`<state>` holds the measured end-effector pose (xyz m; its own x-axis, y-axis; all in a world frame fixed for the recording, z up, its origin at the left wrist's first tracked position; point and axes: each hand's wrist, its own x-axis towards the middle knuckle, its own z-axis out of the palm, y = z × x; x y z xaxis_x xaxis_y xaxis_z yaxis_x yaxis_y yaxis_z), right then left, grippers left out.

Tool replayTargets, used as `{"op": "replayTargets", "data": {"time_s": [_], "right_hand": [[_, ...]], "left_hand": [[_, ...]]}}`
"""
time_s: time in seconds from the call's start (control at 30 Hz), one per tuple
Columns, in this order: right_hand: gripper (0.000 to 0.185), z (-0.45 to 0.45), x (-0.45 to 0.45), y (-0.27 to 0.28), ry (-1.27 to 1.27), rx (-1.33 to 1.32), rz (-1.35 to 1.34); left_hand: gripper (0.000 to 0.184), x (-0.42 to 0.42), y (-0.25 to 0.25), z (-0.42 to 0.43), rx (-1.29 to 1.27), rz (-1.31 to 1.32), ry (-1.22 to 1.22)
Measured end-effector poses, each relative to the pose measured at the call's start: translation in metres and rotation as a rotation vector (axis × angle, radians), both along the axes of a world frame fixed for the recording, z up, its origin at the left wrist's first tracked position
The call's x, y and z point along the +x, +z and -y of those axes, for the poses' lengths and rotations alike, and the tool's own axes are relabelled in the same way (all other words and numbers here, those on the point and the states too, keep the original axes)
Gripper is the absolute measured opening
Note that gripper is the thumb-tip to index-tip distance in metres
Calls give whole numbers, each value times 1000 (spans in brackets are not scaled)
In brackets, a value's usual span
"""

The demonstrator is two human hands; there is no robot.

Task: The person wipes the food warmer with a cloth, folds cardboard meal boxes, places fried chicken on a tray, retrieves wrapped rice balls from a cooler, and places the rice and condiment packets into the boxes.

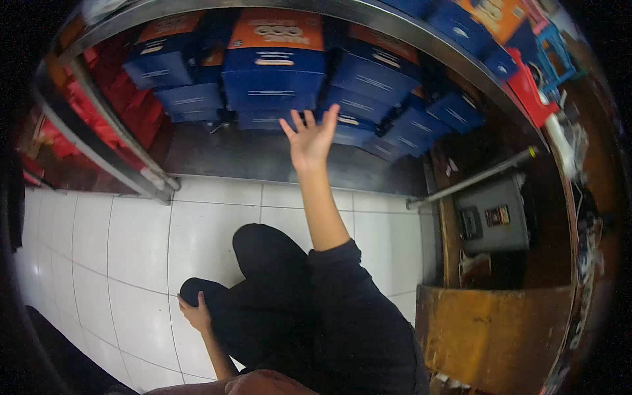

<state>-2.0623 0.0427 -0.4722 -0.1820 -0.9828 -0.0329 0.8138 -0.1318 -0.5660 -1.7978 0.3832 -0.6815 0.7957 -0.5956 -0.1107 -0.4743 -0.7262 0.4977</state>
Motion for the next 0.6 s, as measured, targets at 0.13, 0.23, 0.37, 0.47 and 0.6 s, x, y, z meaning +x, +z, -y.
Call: {"op": "replayTargets", "data": {"time_s": [0.13, 0.23, 0.37, 0.47, 0.6], "right_hand": [[106, -10, -35, 4, -27, 46, -14], [102, -15, -77, 1, -99, 111, 27], [102, -7, -156, -3, -260, 238, 77], [101, 33, -250, -9, -294, 311, 143], [88, 48, -332, 37, -693, 503, 62]], "left_hand": [[77, 12, -8, -2, 133, 11, 60], [75, 23, -18, -1, 218, 7, 88], [71, 32, -24, 0, 304, 25, 125], [69, 44, -37, -4, 314, 44, 128], [68, 47, -48, -15, 342, 65, 109]]}}
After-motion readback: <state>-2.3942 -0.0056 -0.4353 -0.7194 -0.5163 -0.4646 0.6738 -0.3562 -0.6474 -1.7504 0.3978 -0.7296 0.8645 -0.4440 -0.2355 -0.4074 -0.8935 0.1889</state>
